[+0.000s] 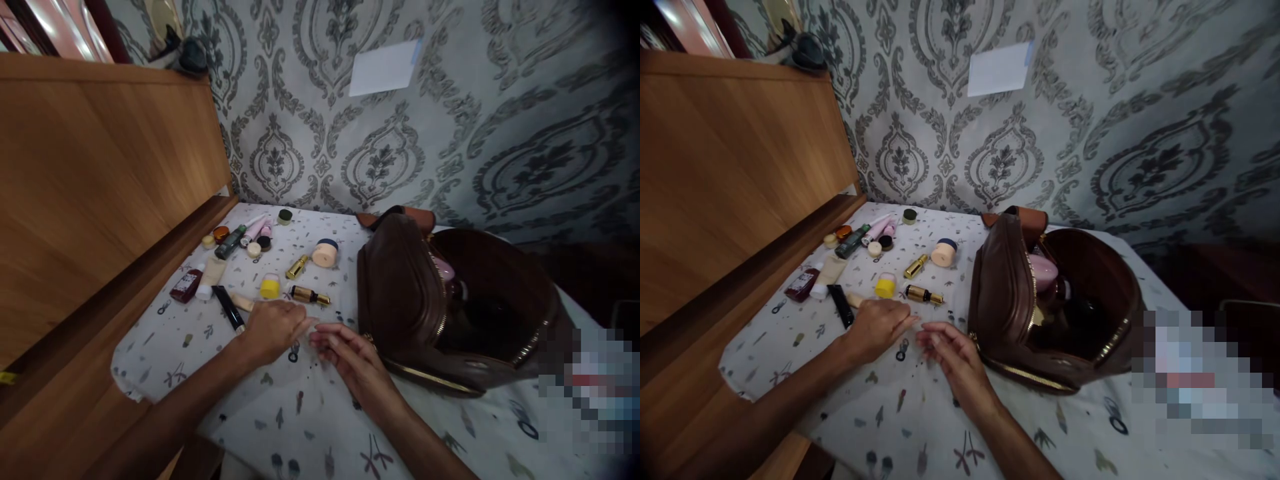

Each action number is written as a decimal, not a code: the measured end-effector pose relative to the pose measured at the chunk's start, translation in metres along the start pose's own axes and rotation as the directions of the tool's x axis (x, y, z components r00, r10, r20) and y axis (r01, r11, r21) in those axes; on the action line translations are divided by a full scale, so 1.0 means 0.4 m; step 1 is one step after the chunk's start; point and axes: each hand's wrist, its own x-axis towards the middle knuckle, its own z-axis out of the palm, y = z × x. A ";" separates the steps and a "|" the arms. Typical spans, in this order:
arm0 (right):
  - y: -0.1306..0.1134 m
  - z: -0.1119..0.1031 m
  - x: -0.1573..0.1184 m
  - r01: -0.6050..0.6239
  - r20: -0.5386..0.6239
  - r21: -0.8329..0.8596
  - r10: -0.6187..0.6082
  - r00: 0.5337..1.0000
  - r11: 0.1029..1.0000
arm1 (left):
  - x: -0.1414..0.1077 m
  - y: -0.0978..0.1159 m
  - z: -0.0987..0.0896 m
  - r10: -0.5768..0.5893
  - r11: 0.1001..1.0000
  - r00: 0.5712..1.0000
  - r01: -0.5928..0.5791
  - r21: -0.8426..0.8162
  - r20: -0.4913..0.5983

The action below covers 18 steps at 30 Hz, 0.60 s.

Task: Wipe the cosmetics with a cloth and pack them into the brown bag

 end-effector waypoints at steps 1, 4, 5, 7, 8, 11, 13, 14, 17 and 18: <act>-0.001 0.000 -0.001 -0.003 -0.001 -0.014 0.003 1.000 1.000 | -0.010 -0.011 -0.007 -0.034 0.999 0.999 0.034 0.013 0.004; -0.005 0.000 -0.005 -0.014 -0.002 -0.039 0.014 1.000 0.999 | -0.049 -0.050 -0.030 -0.143 0.989 0.990 0.143 0.047 0.000; -0.006 0.000 -0.005 -0.017 0.002 -0.036 0.017 1.000 0.999 | -0.064 -0.064 -0.037 -0.178 0.982 0.984 0.178 0.057 -0.005; -0.005 -0.001 -0.004 -0.019 0.013 -0.025 0.019 1.000 1.000 | -0.091 -0.092 -0.049 -0.251 0.965 0.968 0.252 0.078 -0.022; -0.005 -0.001 -0.004 -0.018 0.017 -0.021 0.018 1.000 1.000 | -0.103 -0.105 -0.054 -0.288 0.953 0.957 0.290 0.088 -0.033; -0.003 -0.003 -0.003 -0.011 0.028 -0.028 0.011 1.000 1.000 | -0.128 -0.136 -0.062 -0.387 0.913 0.919 0.393 0.112 -0.071; -0.004 -0.003 -0.004 -0.006 0.032 -0.037 0.007 0.999 0.999 | -0.135 -0.149 -0.061 -0.426 0.894 0.900 0.434 0.115 -0.090; -0.004 -0.003 -0.005 -0.006 0.032 -0.042 0.007 0.999 0.999 | -0.136 -0.153 -0.059 -0.434 0.890 0.896 0.442 0.113 -0.094; -0.006 -0.003 -0.006 -0.004 0.034 -0.055 0.005 0.999 0.999 | -0.127 -0.150 -0.050 -0.420 0.898 0.904 0.426 0.109 -0.081; -0.006 -0.002 -0.006 -0.002 0.034 -0.055 0.004 0.999 0.998 | -0.119 -0.146 -0.047 -0.405 0.905 0.912 0.410 0.110 -0.068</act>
